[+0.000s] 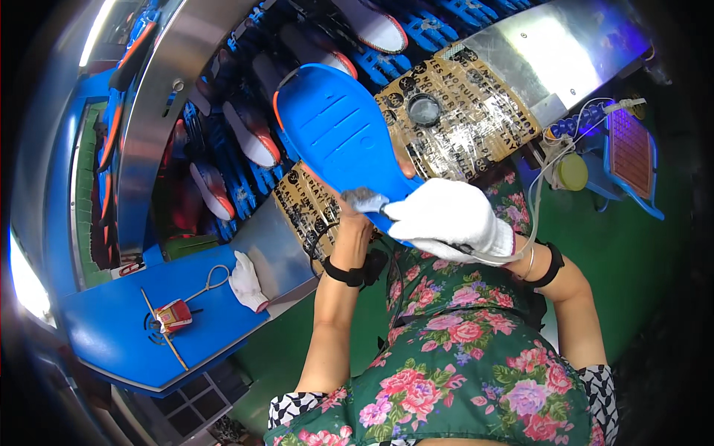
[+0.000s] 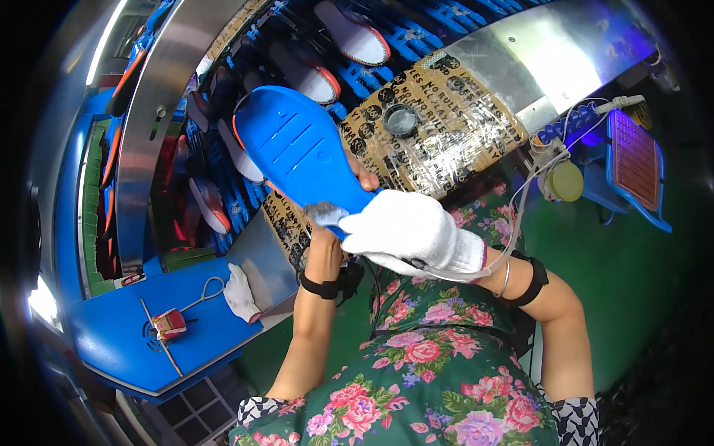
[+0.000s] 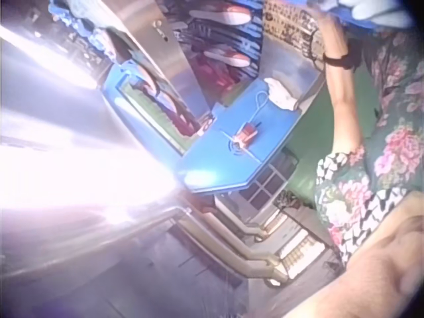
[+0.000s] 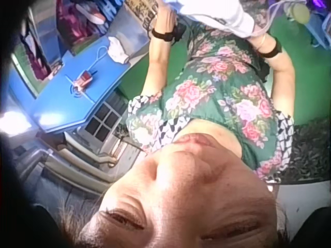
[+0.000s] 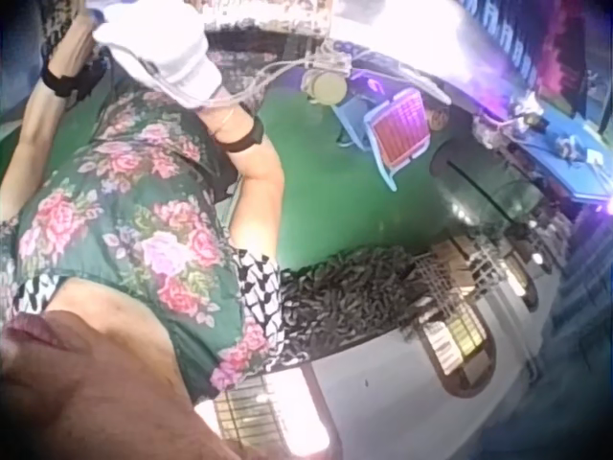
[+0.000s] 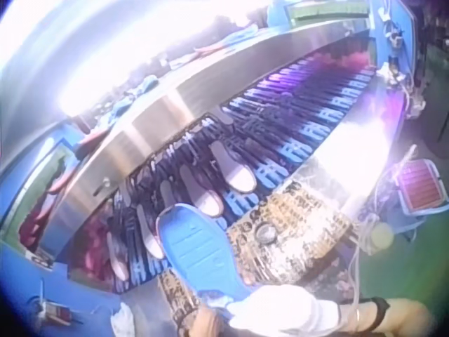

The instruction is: Apply adhesive to the surface of shoe soles and uppers using a brush.

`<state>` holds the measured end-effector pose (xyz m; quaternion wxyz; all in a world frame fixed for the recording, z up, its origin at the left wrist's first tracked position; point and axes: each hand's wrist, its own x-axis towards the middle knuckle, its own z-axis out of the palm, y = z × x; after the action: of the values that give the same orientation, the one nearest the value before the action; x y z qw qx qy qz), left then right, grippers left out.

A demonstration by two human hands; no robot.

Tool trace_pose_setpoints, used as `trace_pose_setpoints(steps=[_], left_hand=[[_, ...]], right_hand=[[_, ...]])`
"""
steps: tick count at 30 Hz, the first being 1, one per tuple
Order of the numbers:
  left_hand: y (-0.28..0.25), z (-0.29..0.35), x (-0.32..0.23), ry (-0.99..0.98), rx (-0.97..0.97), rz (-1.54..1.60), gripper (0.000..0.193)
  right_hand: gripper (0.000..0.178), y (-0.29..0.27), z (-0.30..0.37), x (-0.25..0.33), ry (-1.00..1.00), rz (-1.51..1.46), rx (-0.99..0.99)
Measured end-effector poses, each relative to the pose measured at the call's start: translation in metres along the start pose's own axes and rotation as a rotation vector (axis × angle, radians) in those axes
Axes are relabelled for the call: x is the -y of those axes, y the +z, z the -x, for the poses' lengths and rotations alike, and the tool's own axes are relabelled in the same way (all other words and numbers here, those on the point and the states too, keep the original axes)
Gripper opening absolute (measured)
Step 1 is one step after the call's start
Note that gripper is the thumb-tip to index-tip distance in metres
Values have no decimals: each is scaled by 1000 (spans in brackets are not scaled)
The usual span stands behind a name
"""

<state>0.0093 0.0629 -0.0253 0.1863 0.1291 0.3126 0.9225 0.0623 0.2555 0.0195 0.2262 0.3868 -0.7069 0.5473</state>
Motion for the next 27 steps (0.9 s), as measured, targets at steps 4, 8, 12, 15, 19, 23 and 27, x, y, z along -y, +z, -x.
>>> trace_pose_setpoints(steps=[4,8,12,15,19,23,27], left_hand=[[-7,-7,-1,100,105,126,105],[-9,-12,-9,110,120,127,103],[-28,-11,-3,93,64,181,105],[-24,-15,-11,60,75,169,104],[-23,-21,-15,51,59,183,107],[-36,-19,-30,-51,75,141,108],[-34,-17,-33,-171,-76,119,122]], right_hand=[[16,-5,2,-10,250,-288,-43],[32,4,9,-1,-19,-33,-15],[10,-3,7,-1,297,-428,-45],[23,-9,9,-7,104,-57,-50],[29,2,19,0,51,-76,40],[19,2,12,-7,168,-235,-56],[31,4,30,-2,-18,-11,143]])
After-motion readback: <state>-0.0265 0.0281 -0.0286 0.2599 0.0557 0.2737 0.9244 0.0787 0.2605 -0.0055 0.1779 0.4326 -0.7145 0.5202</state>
